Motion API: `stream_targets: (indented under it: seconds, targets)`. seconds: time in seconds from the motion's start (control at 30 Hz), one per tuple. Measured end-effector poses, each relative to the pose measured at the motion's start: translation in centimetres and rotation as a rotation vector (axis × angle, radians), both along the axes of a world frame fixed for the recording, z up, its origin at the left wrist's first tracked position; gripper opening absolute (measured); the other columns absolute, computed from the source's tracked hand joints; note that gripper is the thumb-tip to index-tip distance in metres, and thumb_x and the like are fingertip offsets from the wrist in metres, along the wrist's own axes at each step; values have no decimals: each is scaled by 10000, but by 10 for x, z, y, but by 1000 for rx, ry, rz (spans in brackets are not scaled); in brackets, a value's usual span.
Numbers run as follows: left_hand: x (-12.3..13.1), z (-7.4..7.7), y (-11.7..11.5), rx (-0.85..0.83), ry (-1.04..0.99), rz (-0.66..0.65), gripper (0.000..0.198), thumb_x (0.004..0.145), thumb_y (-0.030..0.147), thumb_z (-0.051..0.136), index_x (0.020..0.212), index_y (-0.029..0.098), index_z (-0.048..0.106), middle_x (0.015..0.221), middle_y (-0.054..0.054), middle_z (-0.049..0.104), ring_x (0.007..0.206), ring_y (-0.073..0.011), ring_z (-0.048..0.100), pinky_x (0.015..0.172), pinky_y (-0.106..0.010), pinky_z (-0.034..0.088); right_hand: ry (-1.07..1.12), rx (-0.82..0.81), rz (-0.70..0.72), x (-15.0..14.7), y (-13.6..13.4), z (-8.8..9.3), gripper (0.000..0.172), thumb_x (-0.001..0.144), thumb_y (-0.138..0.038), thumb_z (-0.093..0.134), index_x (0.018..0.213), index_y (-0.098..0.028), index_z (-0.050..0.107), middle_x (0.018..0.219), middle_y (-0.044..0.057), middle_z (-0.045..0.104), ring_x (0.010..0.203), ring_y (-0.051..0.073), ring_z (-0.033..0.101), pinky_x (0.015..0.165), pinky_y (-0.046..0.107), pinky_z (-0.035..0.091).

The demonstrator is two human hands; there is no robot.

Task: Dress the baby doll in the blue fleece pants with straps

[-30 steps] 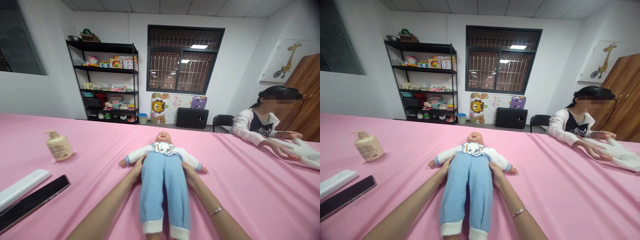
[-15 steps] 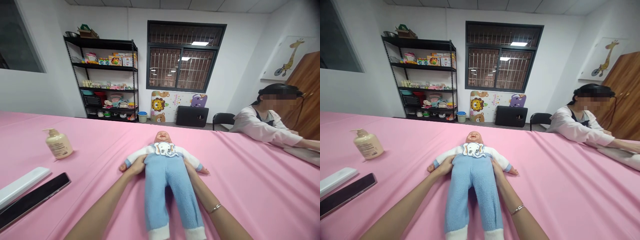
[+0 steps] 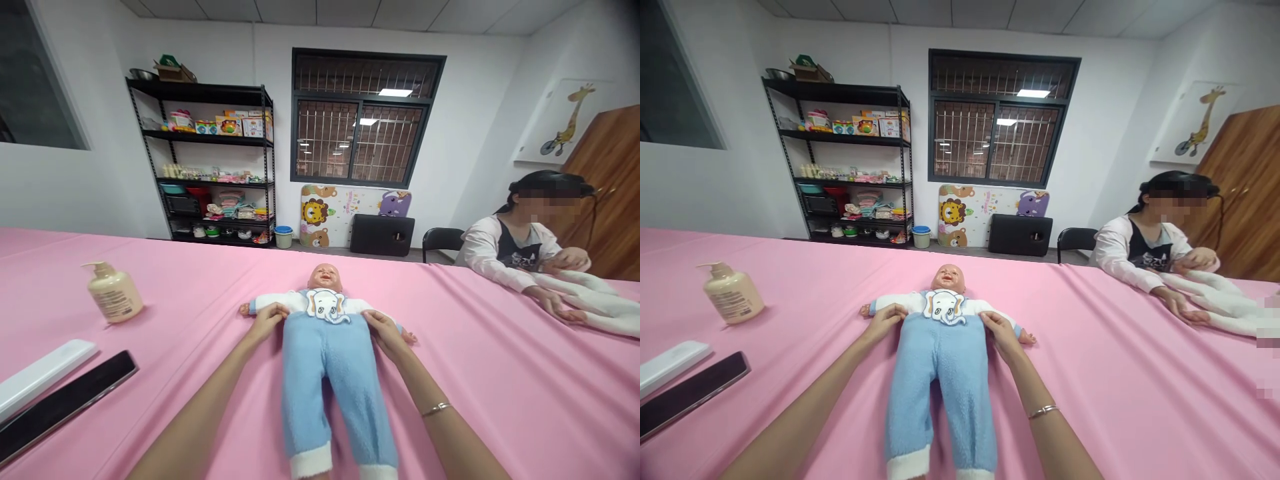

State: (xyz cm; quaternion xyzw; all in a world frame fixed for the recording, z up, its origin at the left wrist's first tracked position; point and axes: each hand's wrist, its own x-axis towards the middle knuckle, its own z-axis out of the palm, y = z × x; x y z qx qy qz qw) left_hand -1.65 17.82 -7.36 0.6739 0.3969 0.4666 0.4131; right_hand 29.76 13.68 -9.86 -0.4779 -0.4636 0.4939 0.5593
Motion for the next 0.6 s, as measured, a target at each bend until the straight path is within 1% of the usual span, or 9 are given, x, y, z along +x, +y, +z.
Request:
stream_targets:
  seconds: [0.03, 0.1, 0.17, 0.23, 0.33, 0.4, 0.5, 0.53, 0.6]
  targets:
    - [2, 2, -3, -25, 10, -56, 159, 677, 319, 519, 720, 168, 543, 766, -26, 571, 748, -166, 509, 699, -273, 391, -52, 20, -1, -2, 1, -2, 261, 689, -346, 683, 760, -105, 612, 725, 21, 590, 674, 121, 517, 664, 249, 424]
    - [6, 7, -9, -79, 66, -166, 257, 719, 421, 545, 692, 167, 521, 712, -2, 536, 681, -148, 474, 631, -254, 362, -155, 59, -14, -8, 3, -7, 265, 602, -339, 720, 633, -105, 599, 624, 18, 568, 613, 128, 480, 612, 247, 369]
    - [5, 9, -10, -99, 123, -190, 327, 724, 464, 563, 626, 165, 477, 633, 24, 472, 610, -126, 427, 576, -241, 320, -246, 99, -53, -11, 5, -12, 259, 597, -346, 697, 591, -115, 581, 590, 19, 551, 596, 132, 457, 598, 249, 329]
    - [1, 7, -9, -78, 142, -143, 333, 720, 460, 580, 620, 160, 478, 626, 27, 468, 605, -124, 432, 574, -240, 318, -317, 132, -115, -11, 5, -17, 235, 635, -353, 648, 620, -126, 588, 626, 29, 564, 623, 146, 463, 620, 256, 325]
    - [-4, 2, -6, -8, 167, -55, 233, 723, 380, 586, 727, 155, 529, 691, 9, 533, 645, -141, 493, 602, -245, 369, -422, 165, -193, -4, 4, -22, 143, 669, -281, 603, 675, -139, 617, 723, 53, 594, 718, 176, 487, 703, 275, 344]
    - [0, 3, -8, 51, 238, 88, 139, 734, 279, 553, 803, 161, 534, 716, -1, 556, 677, -155, 527, 634, -260, 408, -617, 196, -218, -1, 4, -27, 119, 701, -215, 553, 732, -148, 645, 798, 64, 602, 813, 193, 487, 775, 289, 342]
    - [25, 16, -20, 177, 330, 367, 139, 751, 165, 466, 880, 172, 519, 837, -33, 581, 784, -170, 556, 747, -298, 438, -984, 192, -221, -2, 2, -33, 253, 792, -186, 438, 930, -157, 648, 950, 75, 587, 933, 197, 464, 838, 299, 333]
    - [38, 22, -26, 234, 348, 400, 167, 759, 149, 444, 906, 176, 517, 907, -46, 581, 838, -173, 557, 795, -307, 434, -1065, 177, -215, -4, 1, -35, 289, 819, -188, 405, 1006, -161, 624, 1012, 76, 571, 968, 196, 458, 849, 298, 335]
    - [66, 31, -37, 330, 421, 329, 197, 772, 156, 430, 935, 190, 535, 976, -55, 581, 940, -189, 543, 867, -321, 413, -1193, 154, -214, -10, -3, -37, 336, 855, -194, 365, 1133, -168, 551, 1125, 77, 527, 1041, 195, 438, 879, 302, 342]
